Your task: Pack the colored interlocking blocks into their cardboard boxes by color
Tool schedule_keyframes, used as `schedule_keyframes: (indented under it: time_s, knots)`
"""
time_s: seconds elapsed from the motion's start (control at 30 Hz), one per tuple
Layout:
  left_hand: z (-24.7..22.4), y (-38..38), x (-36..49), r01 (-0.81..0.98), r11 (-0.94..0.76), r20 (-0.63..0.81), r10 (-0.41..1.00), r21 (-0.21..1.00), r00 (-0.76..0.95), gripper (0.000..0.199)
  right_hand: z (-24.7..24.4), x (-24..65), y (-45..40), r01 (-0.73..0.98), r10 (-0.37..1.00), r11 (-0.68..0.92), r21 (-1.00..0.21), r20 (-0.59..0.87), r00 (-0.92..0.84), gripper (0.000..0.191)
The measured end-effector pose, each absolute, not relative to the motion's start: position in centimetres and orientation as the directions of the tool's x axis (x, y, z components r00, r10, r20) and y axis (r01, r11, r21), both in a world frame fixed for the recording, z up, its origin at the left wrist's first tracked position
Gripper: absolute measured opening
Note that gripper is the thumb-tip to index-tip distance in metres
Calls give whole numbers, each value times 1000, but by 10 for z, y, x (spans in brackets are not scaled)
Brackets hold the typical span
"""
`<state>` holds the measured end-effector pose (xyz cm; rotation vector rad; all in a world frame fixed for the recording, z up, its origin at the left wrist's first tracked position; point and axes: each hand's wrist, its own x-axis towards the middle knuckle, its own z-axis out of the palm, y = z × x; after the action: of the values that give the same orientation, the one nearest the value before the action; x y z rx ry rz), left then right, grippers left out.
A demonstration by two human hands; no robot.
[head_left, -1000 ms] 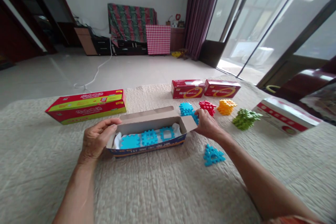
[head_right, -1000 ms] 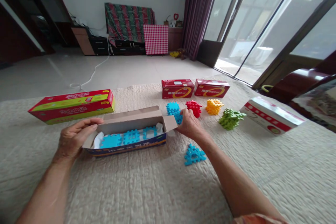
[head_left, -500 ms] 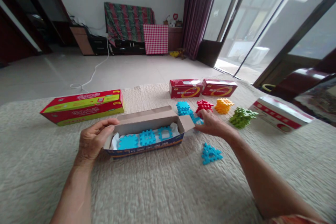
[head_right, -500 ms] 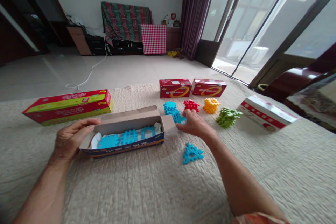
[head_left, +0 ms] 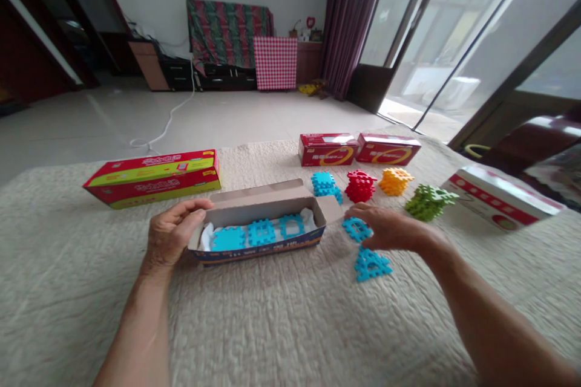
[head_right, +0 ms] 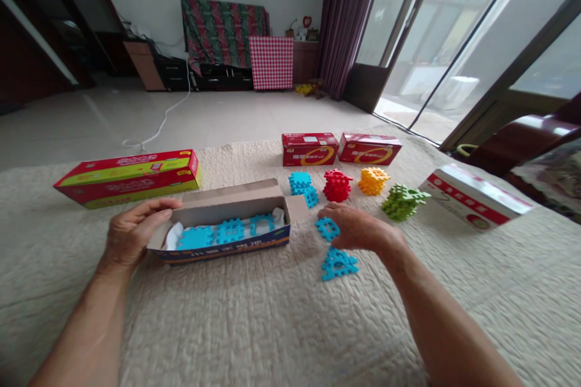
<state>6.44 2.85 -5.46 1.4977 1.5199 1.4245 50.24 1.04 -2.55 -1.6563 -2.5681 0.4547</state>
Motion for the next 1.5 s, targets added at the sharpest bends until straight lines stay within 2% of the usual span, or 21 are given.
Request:
schedule_keyframes:
  time_s: [0.1,0.33,0.47,0.57,0.67,0.8,1.2,1.37,1.5]
  knots:
    - [-54,29,65,340,-206,286,936,918,-207,25,-32,502,7,877,899,397,-272,-77,-431,55]
    - [-50,28,69,318,-213,290,932,924,-218,23,-25,506,9,924,926,357,-134,-79,-369,47]
    - [-49,27,70,332,-218,298,930,918,-214,22,9,507,12,933,926,350,-90,182,-330,47]
    - [-48,26,70,341,-214,298,930,915,-215,23,35,477,9,862,845,486,-146,331,-420,51]
    - [-48,26,70,344,-199,283,935,918,-213,24,47,432,7,773,799,596,-217,256,-544,49]
    - [-48,27,70,363,-202,290,935,909,-206,24,41,391,14,737,781,625,-257,189,-596,47]
    - [-49,28,70,369,-225,316,926,902,-208,23,25,386,24,713,756,652,-257,156,-635,50]
    - [-46,26,71,374,-196,292,930,907,-221,24,26,387,21,728,770,638,-250,190,-609,48]
    - [-44,24,73,324,-183,261,941,928,-214,27,32,394,21,741,788,616,-269,232,-571,37]
